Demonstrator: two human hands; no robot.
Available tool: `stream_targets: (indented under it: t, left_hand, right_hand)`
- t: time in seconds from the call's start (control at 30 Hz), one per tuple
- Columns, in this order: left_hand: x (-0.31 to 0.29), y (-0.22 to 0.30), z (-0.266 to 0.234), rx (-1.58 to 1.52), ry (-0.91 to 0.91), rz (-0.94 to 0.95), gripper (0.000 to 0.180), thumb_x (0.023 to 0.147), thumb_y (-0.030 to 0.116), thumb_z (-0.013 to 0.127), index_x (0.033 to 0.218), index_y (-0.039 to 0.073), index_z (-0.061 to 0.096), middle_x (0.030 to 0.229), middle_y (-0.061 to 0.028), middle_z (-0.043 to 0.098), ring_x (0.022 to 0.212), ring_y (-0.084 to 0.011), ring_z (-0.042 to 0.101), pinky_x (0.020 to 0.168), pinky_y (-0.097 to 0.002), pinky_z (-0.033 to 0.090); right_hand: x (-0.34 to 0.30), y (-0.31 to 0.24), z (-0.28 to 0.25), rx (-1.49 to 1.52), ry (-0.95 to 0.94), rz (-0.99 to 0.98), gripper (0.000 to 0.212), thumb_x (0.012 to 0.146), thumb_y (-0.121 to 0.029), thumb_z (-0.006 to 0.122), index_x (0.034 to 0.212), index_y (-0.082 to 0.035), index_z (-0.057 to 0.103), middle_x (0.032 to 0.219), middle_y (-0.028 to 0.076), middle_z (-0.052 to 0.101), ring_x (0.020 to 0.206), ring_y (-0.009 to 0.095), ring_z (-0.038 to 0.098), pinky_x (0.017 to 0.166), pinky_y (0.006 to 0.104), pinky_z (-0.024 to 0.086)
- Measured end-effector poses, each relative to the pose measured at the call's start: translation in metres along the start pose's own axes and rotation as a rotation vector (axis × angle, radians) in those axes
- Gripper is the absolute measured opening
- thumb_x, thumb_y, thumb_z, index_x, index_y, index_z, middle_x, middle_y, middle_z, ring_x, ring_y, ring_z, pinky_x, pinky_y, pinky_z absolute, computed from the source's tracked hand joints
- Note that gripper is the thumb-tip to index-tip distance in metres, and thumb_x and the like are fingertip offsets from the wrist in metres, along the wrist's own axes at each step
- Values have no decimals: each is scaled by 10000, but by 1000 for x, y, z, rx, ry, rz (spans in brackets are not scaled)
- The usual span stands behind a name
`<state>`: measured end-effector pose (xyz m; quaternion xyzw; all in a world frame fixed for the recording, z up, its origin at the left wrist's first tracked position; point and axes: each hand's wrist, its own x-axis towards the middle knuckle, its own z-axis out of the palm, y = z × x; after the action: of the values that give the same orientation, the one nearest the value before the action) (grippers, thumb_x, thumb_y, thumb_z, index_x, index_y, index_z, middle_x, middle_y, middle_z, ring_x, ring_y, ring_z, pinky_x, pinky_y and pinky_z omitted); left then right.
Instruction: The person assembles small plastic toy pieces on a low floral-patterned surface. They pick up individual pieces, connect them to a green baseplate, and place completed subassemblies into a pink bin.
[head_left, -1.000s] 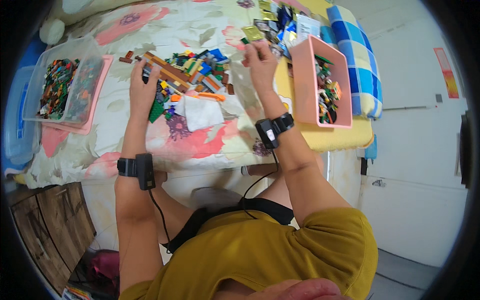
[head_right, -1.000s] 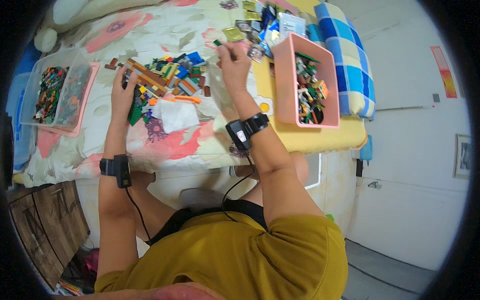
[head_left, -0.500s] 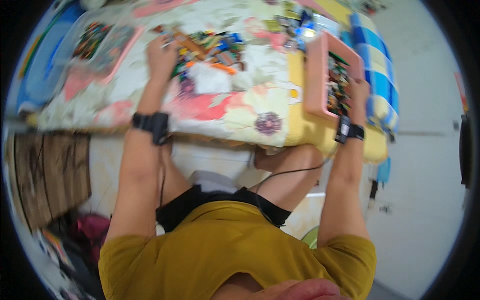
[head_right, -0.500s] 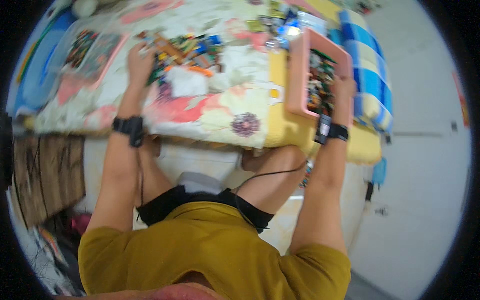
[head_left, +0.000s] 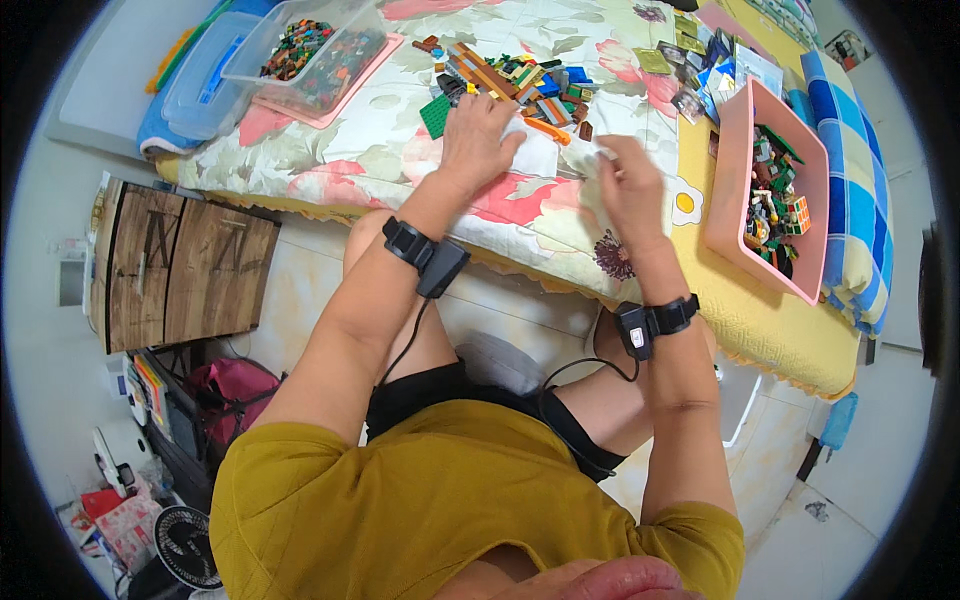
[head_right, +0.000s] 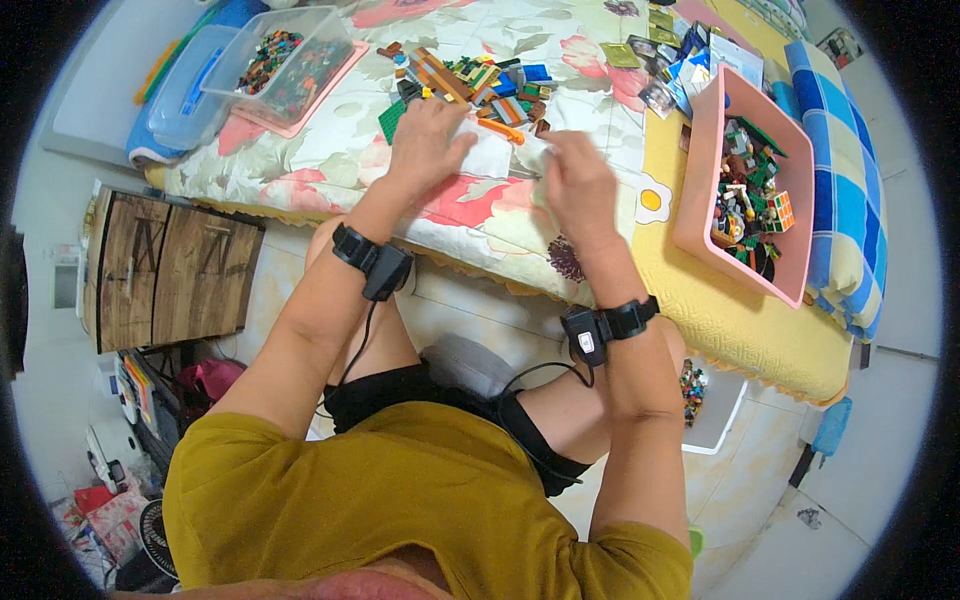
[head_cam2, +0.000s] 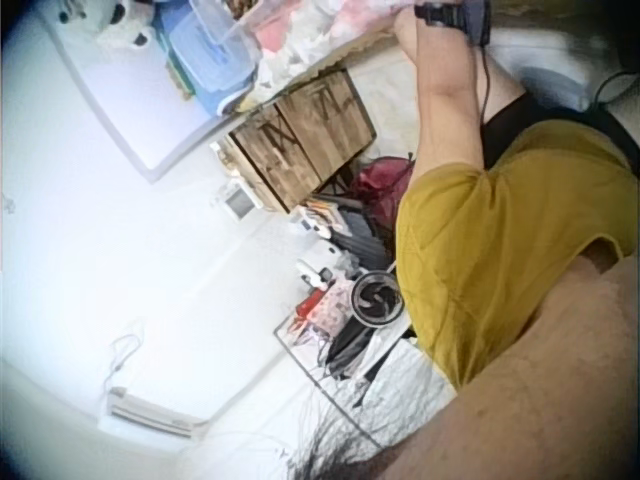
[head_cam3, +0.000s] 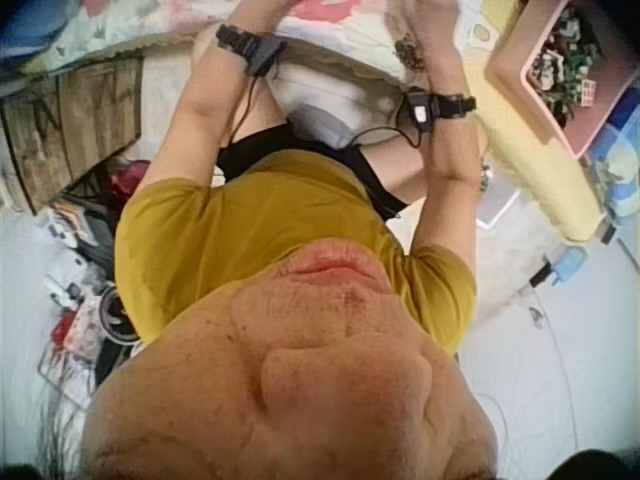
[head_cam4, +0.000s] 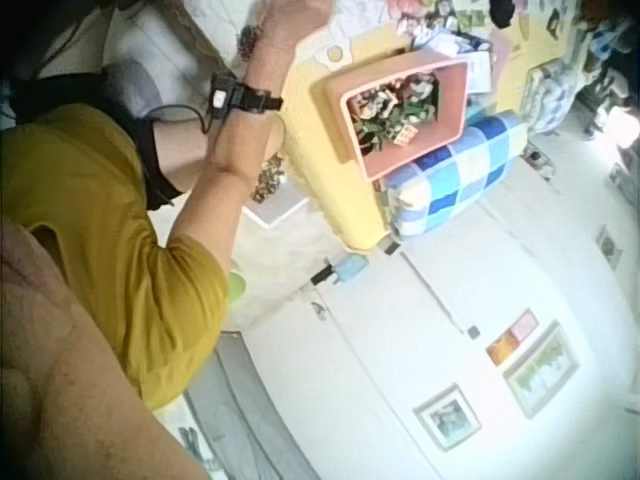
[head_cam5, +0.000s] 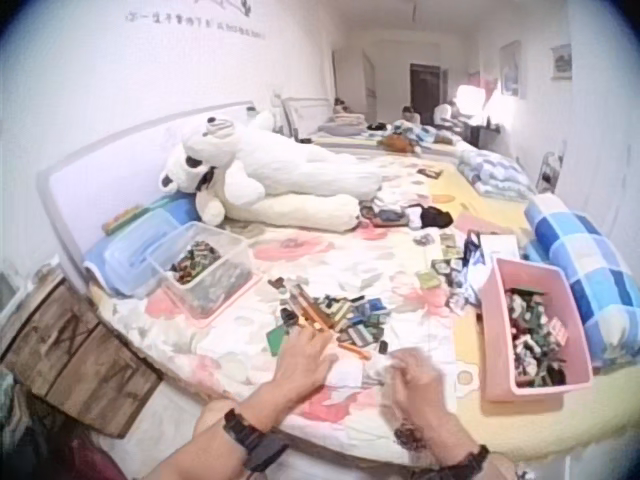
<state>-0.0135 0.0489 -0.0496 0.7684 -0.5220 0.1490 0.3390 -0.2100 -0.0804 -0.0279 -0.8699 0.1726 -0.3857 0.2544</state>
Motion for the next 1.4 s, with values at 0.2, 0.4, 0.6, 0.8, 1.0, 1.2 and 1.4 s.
stream_targets:
  t: [0.2, 0.4, 0.6, 0.8, 1.0, 1.2, 1.4]
  left_hand:
    - [-1, 18, 10, -101, -92, 1, 152, 776, 119, 704, 917, 61, 702, 860, -116, 657, 872, -315, 602, 805, -420, 466]
    - [4, 12, 14, -171, 59, -45, 142, 770, 92, 704, 903, 45, 690, 869, -126, 660, 848, -330, 626, 737, -421, 496]
    - [3, 9, 7, -646, -35, -371, 216, 869, 103, 659, 1062, 6, 675, 1010, -74, 682, 927, -156, 635, 856, -298, 497]
    - [-17, 43, 21, -624, -317, -316, 428, 851, 51, 639, 1272, 31, 565, 1043, -131, 676, 954, -204, 646, 849, -297, 496]
    - [-21, 59, 29, -302, -177, 159, 456, 782, 8, 645, 1233, 36, 583, 1079, -193, 611, 974, -365, 611, 848, -397, 498]
    - [-18, 34, 6, -225, -111, 255, 534, 699, 106, 701, 1218, 28, 598, 1221, -228, 551, 1164, -409, 516, 1006, -480, 418]
    - [-19, 27, -20, -233, -142, 256, 418, 710, 232, 798, 1074, 59, 686, 1264, -181, 553, 1186, -357, 520, 959, -415, 460]
  right_hand:
    - [-4, 17, 36, -18, -168, -43, 273, 850, -7, 610, 1102, -99, 664, 1206, 123, 615, 915, 327, 668, 752, 383, 551]
    - [3, 25, 57, 46, -160, -21, 132, 869, -72, 610, 994, -68, 654, 1015, 117, 616, 838, 349, 647, 698, 432, 532]
    - [13, 23, 32, 109, 14, 6, 150, 819, 22, 633, 966, 5, 610, 895, 163, 599, 805, 355, 626, 695, 397, 514]
    - [48, 41, -66, -47, 577, -67, 165, 804, 61, 635, 938, -31, 606, 853, 146, 605, 809, 340, 618, 685, 397, 502]
    - [3, 107, -204, -730, 865, 315, 126, 818, -63, 613, 874, -51, 726, 879, 121, 696, 789, 292, 669, 747, 382, 525]
    - [-52, 144, -253, -798, 636, 752, 244, 770, -257, 623, 901, -110, 767, 884, 149, 724, 823, 339, 689, 748, 414, 532]
    - [-45, 134, -246, -768, 411, 866, 297, 787, -275, 602, 983, -114, 757, 926, 113, 732, 865, 289, 692, 781, 396, 521]
